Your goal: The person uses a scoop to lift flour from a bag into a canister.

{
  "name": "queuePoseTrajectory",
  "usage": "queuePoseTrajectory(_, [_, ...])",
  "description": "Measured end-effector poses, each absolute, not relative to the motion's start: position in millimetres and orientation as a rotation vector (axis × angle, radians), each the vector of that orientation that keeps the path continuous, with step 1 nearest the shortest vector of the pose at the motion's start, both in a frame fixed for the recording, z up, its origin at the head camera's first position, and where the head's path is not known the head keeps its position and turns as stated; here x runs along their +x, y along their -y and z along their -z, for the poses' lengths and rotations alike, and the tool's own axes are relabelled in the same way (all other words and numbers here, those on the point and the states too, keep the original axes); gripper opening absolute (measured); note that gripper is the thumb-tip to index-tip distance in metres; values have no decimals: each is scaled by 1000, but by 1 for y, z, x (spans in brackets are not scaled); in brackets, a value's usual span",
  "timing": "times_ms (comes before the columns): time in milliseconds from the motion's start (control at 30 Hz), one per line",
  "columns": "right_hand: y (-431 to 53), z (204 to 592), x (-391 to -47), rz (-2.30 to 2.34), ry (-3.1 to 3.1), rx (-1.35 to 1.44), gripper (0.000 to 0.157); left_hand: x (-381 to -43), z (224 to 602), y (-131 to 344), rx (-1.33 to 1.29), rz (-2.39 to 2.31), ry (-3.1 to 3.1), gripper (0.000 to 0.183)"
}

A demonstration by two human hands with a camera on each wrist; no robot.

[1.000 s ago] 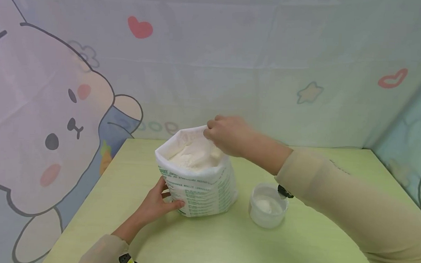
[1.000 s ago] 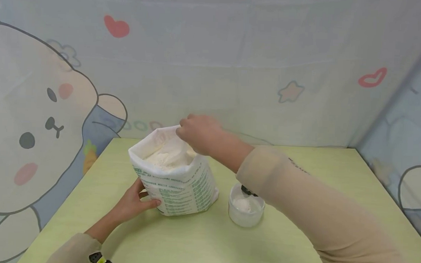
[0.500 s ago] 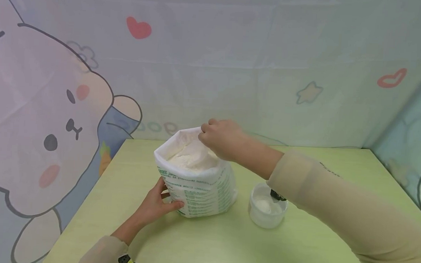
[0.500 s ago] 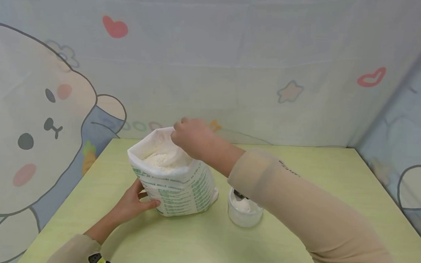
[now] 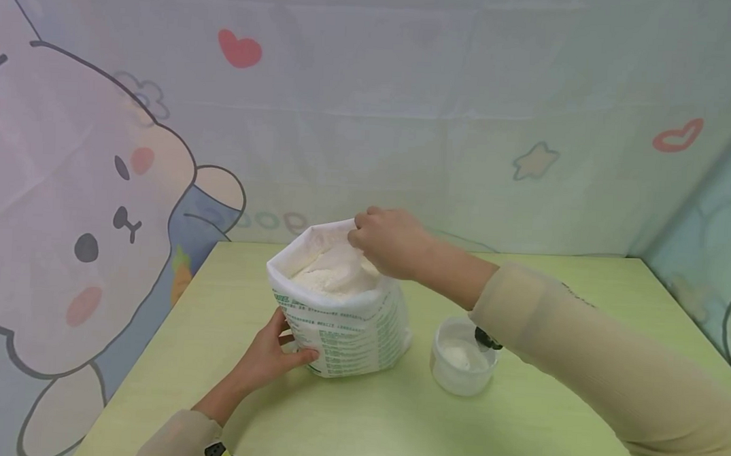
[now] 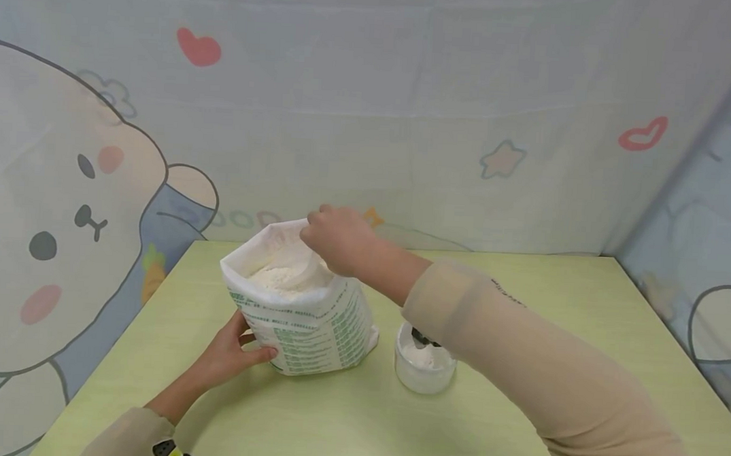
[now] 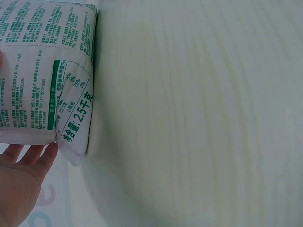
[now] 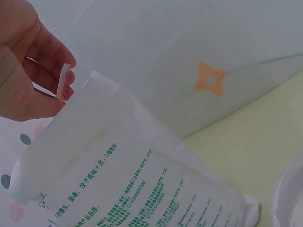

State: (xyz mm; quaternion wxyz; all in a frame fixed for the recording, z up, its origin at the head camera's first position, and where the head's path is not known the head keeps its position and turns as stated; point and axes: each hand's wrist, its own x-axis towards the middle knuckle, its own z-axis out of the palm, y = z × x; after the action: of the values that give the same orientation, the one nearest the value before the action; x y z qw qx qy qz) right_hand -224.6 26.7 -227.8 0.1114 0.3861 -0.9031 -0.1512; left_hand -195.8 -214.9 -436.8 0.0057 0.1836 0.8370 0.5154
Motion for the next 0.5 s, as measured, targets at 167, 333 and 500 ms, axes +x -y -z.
queuePoseTrajectory(167, [-33,227,-226,356,2694,1110,16,-195,437,214,566,-1606,-2627,72])
queuePoseTrajectory(333, [-40,227,-227,252,2721,1096,17,-195,437,215,569,-1605,-2628,72])
queuePoseTrajectory(500, [-48,227,-230,132,2735,1070,21,-195,437,215,563,-1612,-2623,74])
